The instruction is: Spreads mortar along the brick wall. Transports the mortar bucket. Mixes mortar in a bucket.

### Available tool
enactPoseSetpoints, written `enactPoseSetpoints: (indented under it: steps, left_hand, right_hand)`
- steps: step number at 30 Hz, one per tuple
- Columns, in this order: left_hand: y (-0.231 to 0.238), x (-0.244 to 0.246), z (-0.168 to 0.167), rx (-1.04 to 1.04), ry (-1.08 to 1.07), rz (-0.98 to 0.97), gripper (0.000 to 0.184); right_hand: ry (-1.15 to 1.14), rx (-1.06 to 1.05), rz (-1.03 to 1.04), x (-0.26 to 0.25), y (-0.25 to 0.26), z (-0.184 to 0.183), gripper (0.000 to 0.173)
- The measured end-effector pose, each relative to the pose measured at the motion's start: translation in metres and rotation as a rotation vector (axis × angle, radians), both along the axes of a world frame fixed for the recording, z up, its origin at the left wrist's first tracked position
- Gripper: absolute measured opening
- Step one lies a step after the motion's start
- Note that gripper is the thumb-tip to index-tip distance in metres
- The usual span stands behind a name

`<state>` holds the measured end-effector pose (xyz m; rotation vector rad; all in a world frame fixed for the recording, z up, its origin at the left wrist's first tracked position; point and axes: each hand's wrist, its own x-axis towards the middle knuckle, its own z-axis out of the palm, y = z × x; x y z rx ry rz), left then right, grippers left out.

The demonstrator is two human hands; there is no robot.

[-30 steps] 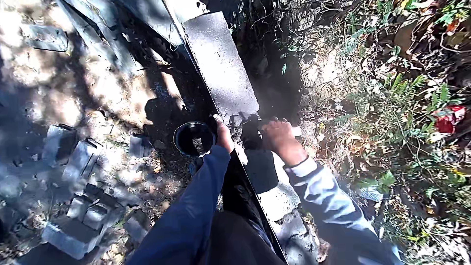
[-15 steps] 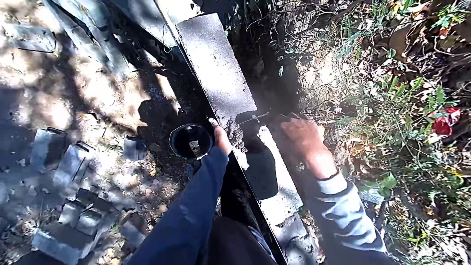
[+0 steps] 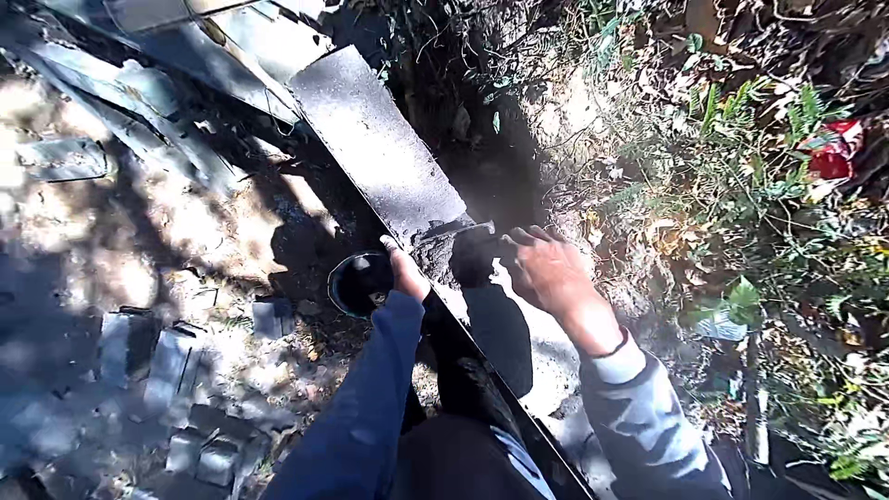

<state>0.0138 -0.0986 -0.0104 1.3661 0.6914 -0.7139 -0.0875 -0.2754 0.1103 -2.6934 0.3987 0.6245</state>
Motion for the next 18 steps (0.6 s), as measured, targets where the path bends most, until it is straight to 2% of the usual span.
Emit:
enactPoseSetpoints:
  steps: [2, 4, 7, 11, 13, 15, 16, 18]
  left_hand:
    - [0.021, -0.001, 0.001, -0.003, 0.006, -0.042, 0.085]
    - [0.056, 0.007, -0.003, 0.043, 0.028, -0.131, 0.085]
    - [0.121, 0.015, -0.033, 0.291, -0.025, -0.267, 0.069]
    - [0.209, 0.006, -0.079, 0.668, 0.055, -0.488, 0.054]
    - [0.251, -0.007, -0.112, 0.732, 0.126, -0.617, 0.047]
    - [0.29, -0.02, -0.156, 0.781, 0.189, -0.717, 0.048]
    - [0.305, -0.028, -0.18, 0.774, 0.241, -0.693, 0.049]
    - [0.331, -0.044, -0.235, 0.732, 0.337, -0.557, 0.05]
  right_hand:
    - [-0.07, 0.103, -0.12, -0.04, 0.004, 0.008, 0.035]
    - [-0.158, 0.262, -0.227, -0.078, 0.018, 0.002, 0.031]
    - [-0.193, 0.459, -0.318, -0.122, 0.049, -0.022, 0.043]
    - [-0.036, 0.47, -0.229, -0.142, 0.077, -0.033, 0.043]
    - [-0.041, 0.581, -0.237, -0.139, 0.106, -0.034, 0.036]
    - [-0.037, 0.768, -0.338, -0.133, 0.149, -0.05, 0.033]
    - [0.003, 0.811, -0.401, -0.129, 0.173, -0.064, 0.034]
    - [0.201, 0.689, -0.488, -0.118, 0.219, -0.094, 0.041]
